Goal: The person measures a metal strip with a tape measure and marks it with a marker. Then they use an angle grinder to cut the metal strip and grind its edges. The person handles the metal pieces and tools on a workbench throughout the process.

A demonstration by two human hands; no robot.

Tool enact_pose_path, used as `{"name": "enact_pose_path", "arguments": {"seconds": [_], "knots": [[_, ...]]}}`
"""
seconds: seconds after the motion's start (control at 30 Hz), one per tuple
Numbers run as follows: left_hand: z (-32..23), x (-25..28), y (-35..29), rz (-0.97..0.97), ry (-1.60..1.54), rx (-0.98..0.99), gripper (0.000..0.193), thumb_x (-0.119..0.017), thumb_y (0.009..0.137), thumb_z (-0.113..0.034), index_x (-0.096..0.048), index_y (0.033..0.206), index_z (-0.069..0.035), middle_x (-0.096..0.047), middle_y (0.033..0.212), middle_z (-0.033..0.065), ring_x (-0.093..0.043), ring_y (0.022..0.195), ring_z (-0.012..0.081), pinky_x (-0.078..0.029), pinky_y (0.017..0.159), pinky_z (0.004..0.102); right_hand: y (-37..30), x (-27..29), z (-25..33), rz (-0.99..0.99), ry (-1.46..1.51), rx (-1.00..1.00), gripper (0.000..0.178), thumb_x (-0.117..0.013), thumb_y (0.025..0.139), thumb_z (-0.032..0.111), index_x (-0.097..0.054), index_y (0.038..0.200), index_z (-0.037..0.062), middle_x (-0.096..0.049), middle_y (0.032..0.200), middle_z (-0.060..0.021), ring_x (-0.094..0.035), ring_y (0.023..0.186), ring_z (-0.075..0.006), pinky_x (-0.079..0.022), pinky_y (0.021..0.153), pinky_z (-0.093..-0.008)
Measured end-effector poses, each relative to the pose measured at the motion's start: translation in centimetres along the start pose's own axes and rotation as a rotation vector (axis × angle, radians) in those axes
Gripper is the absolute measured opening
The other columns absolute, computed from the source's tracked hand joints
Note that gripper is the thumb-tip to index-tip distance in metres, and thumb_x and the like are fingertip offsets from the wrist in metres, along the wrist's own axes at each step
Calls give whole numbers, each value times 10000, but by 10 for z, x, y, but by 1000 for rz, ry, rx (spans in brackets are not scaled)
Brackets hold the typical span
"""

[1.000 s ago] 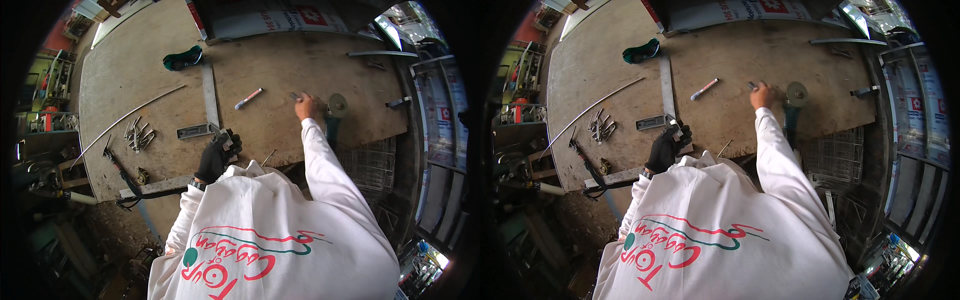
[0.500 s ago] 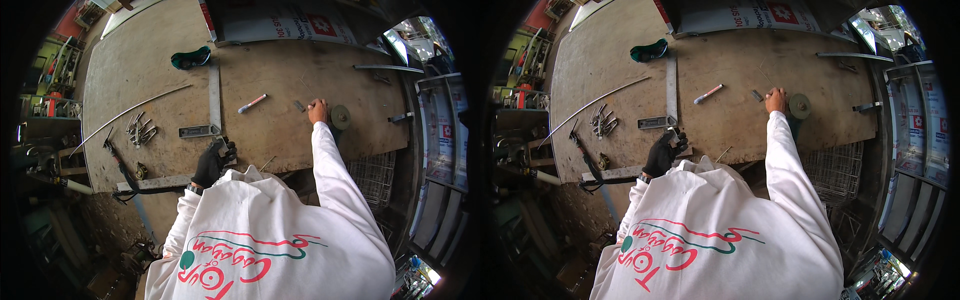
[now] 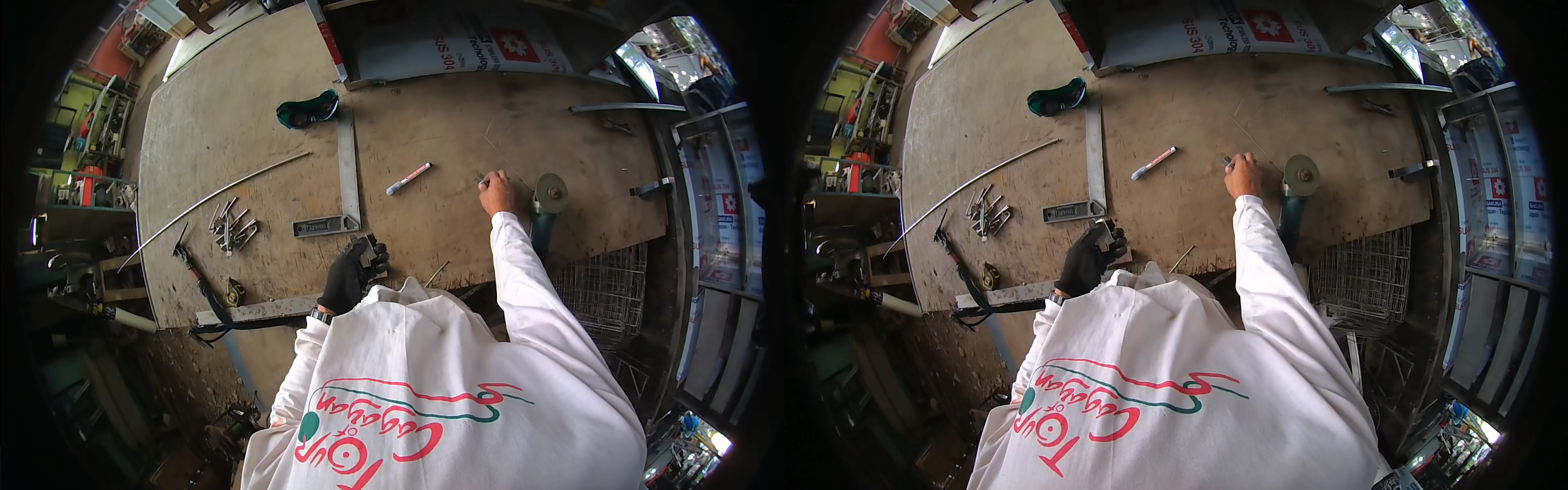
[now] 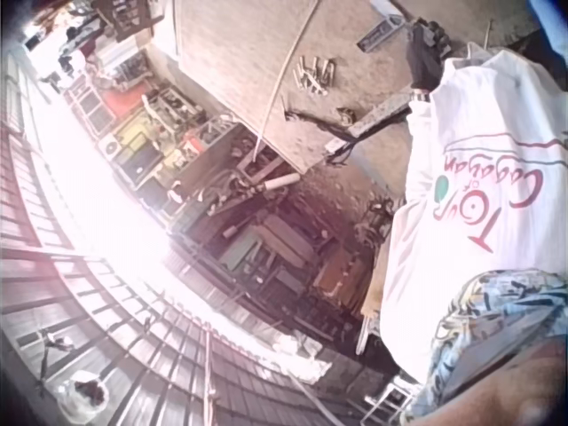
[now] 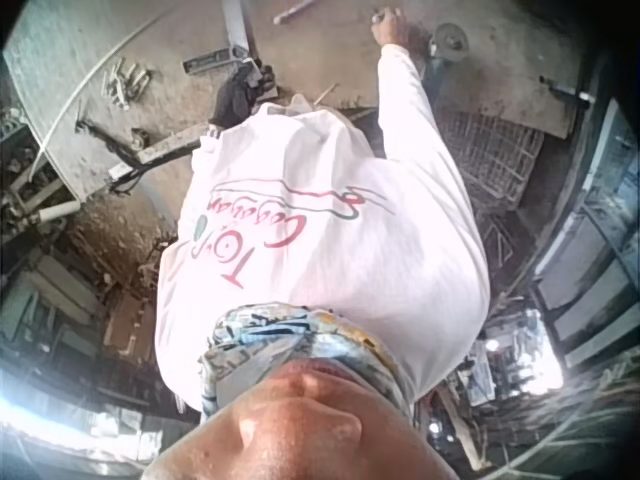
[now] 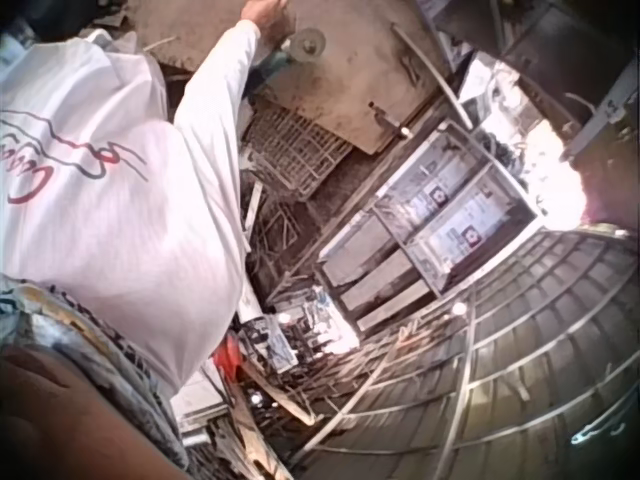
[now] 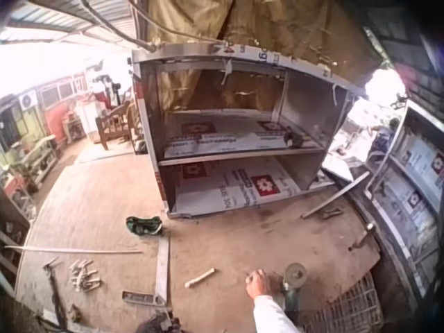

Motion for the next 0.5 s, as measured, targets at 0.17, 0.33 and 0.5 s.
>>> {"name": "enact_pose_path", "arguments": {"seconds": [0.17, 0.33, 0.5], "knots": [[5, 2, 8, 41, 15, 18, 299, -574, 1120, -280, -609, 1305, -48, -715, 1221, 136, -726, 1086, 291, -612, 950, 421, 3, 2, -10, -56, 6, 9, 263, -797, 935, 155, -681, 1139, 36, -660, 1235, -182, -658, 1149, -427, -536, 1003, -506], [4, 2, 2, 30, 24, 19, 317, -584, 1117, -321, -612, 1327, -87, -735, 1206, 111, -744, 1013, 265, -612, 861, 411, -1, 2, -3, -36, -33, 35, 306, -797, 937, 179, -695, 1169, 8, -684, 1247, -211, -673, 1164, -429, -545, 1018, -511], [2, 2, 2, 65, -13, -4, 311, -580, 1117, -277, -615, 1306, -32, -704, 1222, 149, -712, 1121, 302, -608, 982, 423, 18, -3, 1, 104, -135, 29, 270, -820, 899, 235, -744, 1030, 12, -728, 1244, -233, -711, 1131, -410, -575, 976, -502]]}}
Point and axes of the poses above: each hand's wrist, its own y-axis towards the middle knuckle, its own x-axis out of the back of the hand, z = x × y, the point moved 10 cm from there along y, towards the middle knuckle
